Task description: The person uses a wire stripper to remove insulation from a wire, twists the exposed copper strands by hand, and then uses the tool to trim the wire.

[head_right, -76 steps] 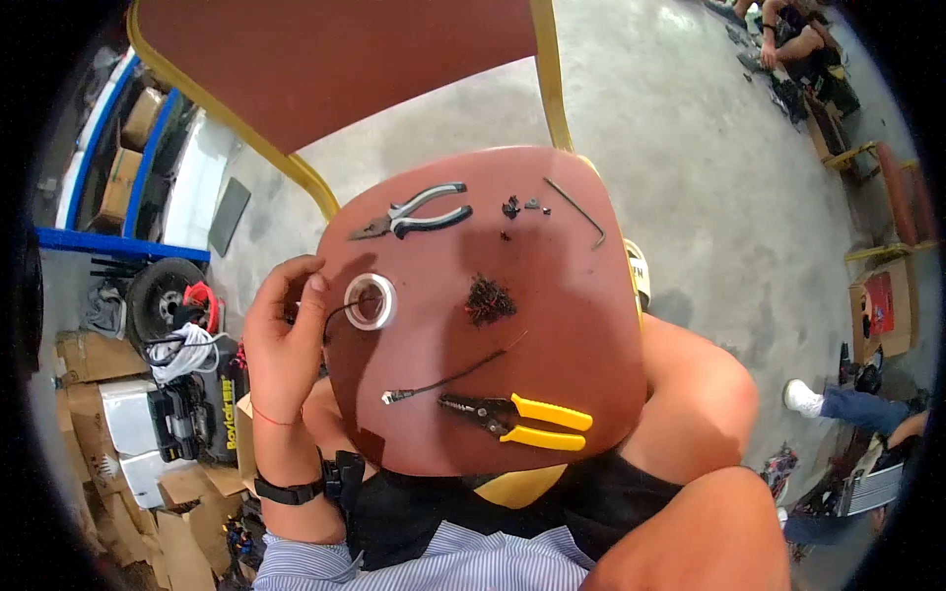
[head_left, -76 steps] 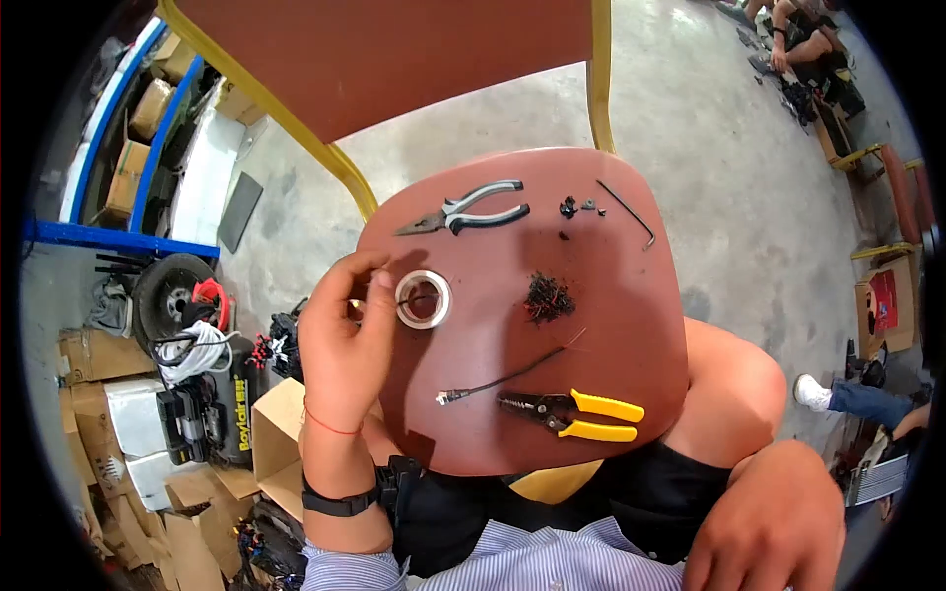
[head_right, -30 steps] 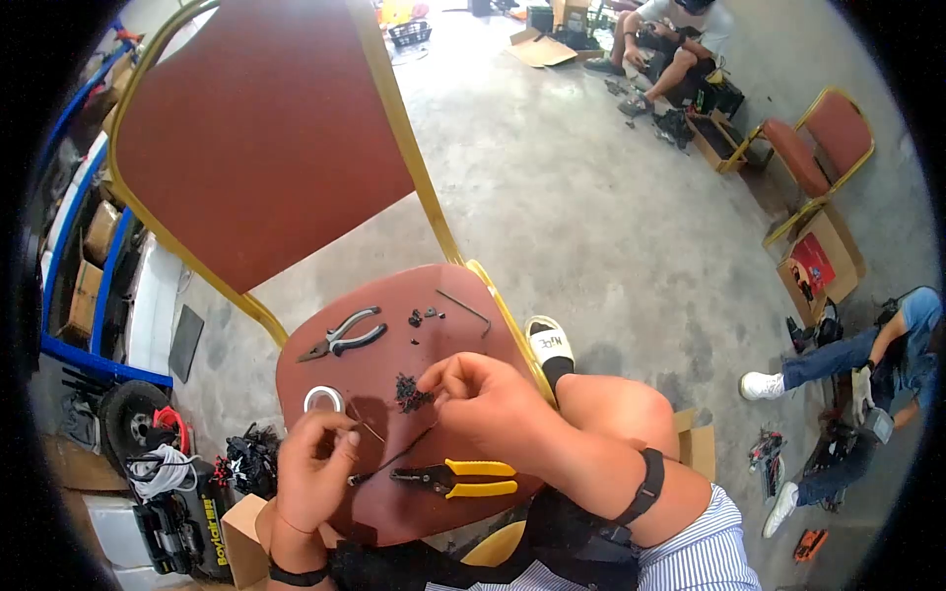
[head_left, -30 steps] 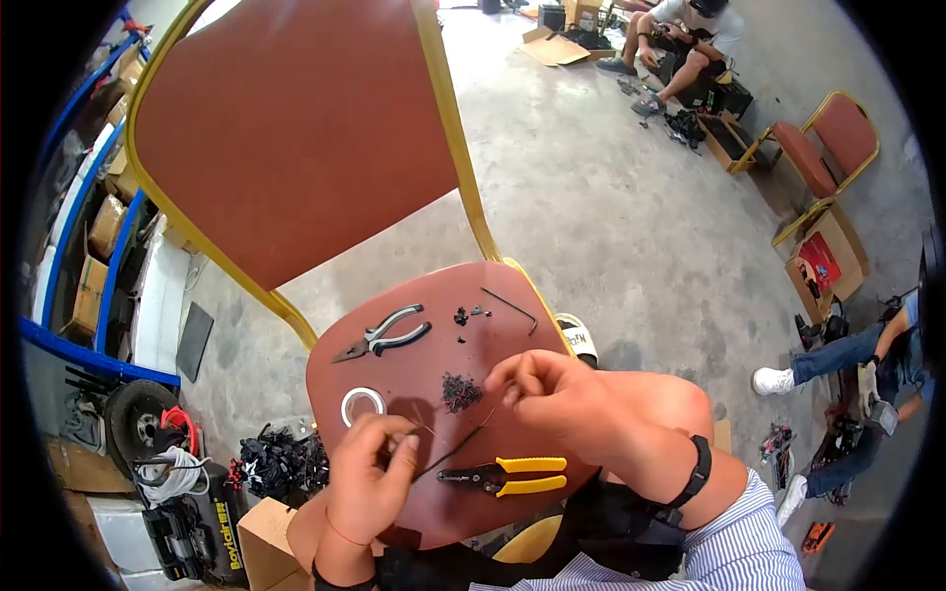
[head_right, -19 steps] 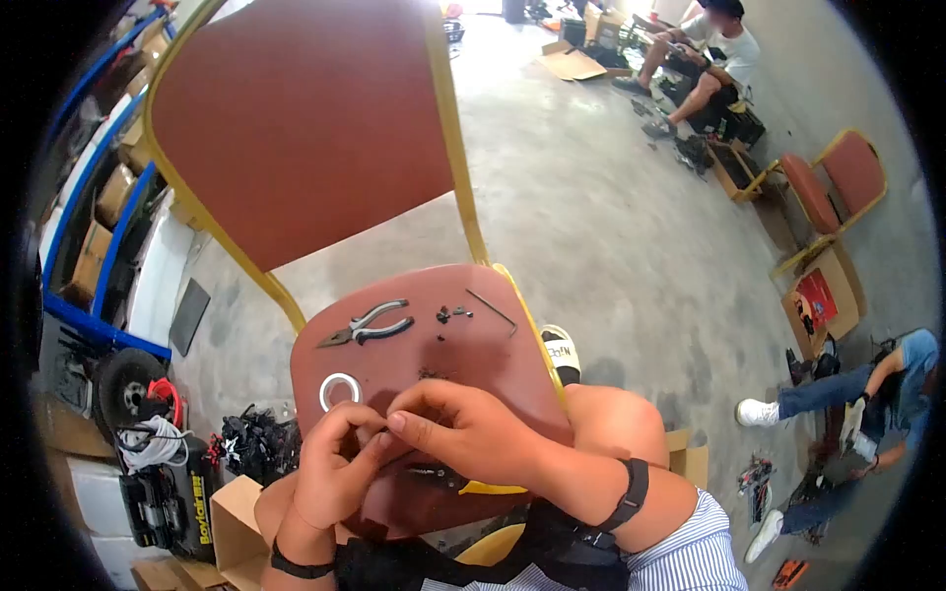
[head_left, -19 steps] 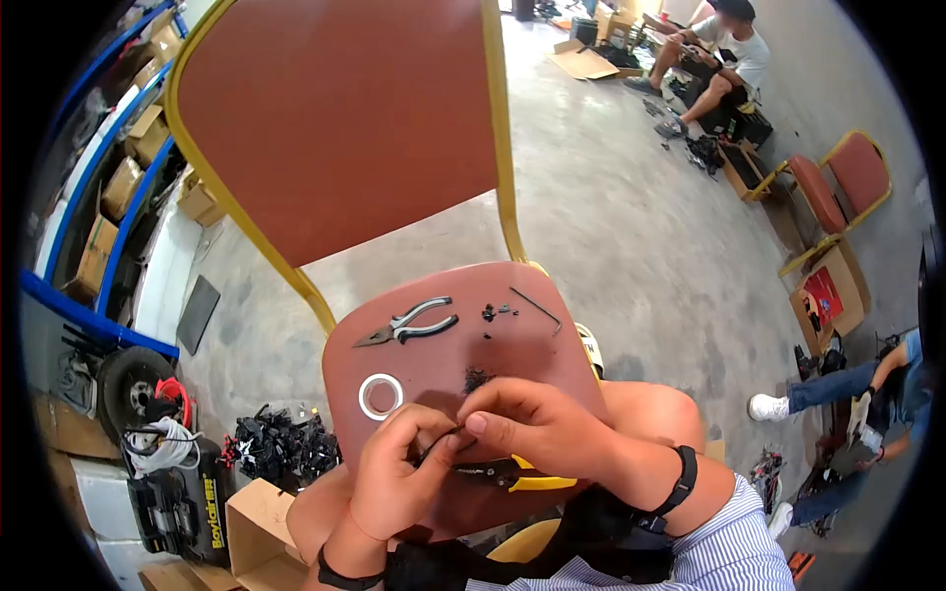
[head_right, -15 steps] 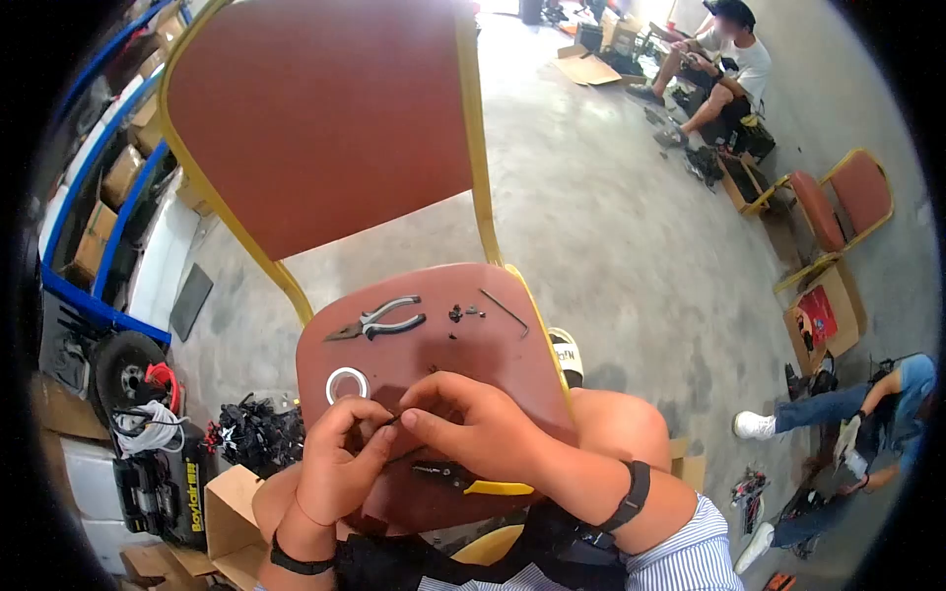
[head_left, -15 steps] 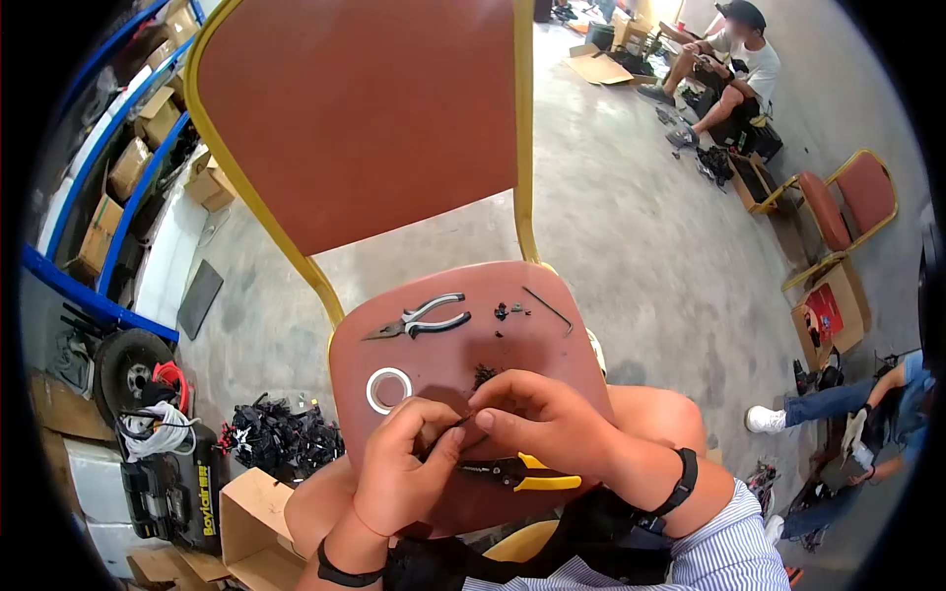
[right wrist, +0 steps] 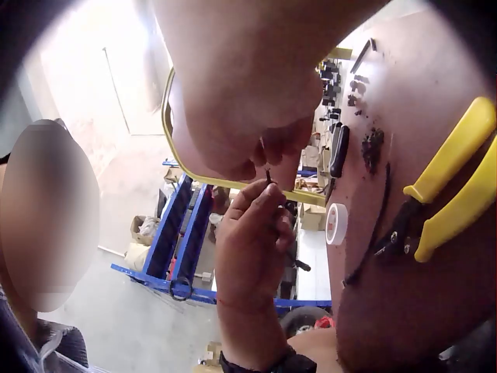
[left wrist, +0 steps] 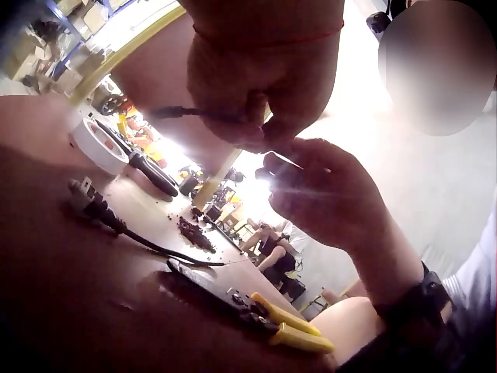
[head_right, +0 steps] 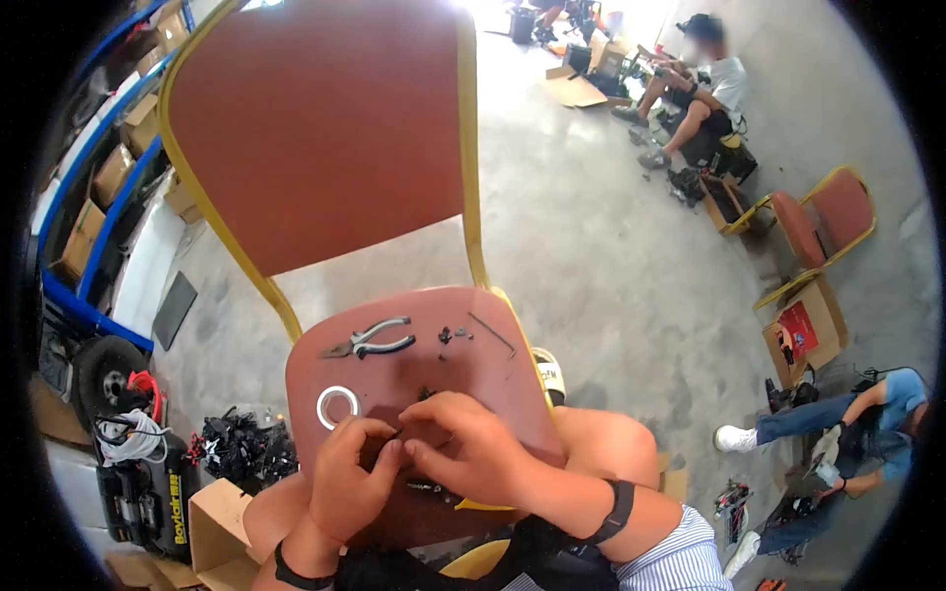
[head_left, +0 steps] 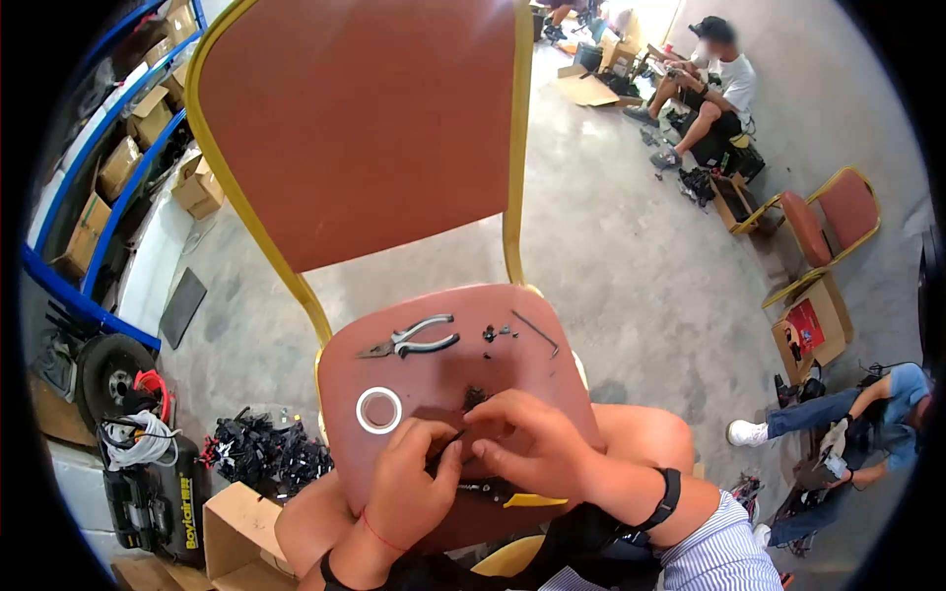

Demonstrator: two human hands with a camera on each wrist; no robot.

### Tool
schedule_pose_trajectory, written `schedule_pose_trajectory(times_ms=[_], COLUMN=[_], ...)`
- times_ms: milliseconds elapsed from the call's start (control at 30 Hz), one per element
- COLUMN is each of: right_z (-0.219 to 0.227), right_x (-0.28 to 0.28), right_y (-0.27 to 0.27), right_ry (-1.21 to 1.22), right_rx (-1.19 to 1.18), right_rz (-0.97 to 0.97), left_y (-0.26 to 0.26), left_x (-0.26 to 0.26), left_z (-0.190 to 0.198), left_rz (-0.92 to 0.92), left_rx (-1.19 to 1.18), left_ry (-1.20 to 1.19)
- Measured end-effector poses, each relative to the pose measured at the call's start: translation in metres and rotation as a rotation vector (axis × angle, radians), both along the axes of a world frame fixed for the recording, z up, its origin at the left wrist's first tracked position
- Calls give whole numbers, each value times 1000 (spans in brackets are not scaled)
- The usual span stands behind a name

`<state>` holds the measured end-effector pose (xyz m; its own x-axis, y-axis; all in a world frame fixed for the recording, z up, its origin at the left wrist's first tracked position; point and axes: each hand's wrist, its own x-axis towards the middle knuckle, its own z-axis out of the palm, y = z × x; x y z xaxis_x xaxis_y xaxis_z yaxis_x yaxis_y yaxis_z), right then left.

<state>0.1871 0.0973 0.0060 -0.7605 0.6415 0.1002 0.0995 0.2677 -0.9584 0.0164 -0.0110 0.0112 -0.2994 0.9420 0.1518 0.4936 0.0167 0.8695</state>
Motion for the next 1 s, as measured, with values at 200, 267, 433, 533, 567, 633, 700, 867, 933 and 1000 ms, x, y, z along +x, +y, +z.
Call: schedule_pose_trajectory(times_ms=[200,267,433,533,567,633,700,867,933,1000], right_z=[-6,-7,-2,2,3,3,3,3,1,0], right_x=[2,1,-1,-1,-1,0,1,3,3,3], right_y=[1,1,-3,-6,-6,-5,-6,-6,-8,-9], right_ry=[-8,-16,-30,-43,-48,-50,-55,-66,-44,-28], right_rx=[146,183,165,145,154,159,177,205,219,231], right_rz=[-10,-13,42,45,47,53,54,58,51,44], left_y=[0,1,1,1,1,1,1,2,1,1], left_x=[3,2,-1,0,0,0,0,1,2,2], left_z=[2,3,1,-1,-1,-1,-1,-2,-3,-4], left_rz=[21,23,21,19,20,23,23,7,4,1], left_rx=[-12,-31,-14,-10,-14,-11,-12,4,7,-4], left_ry=[-19,-19,13,17,16,17,21,59,51,34])
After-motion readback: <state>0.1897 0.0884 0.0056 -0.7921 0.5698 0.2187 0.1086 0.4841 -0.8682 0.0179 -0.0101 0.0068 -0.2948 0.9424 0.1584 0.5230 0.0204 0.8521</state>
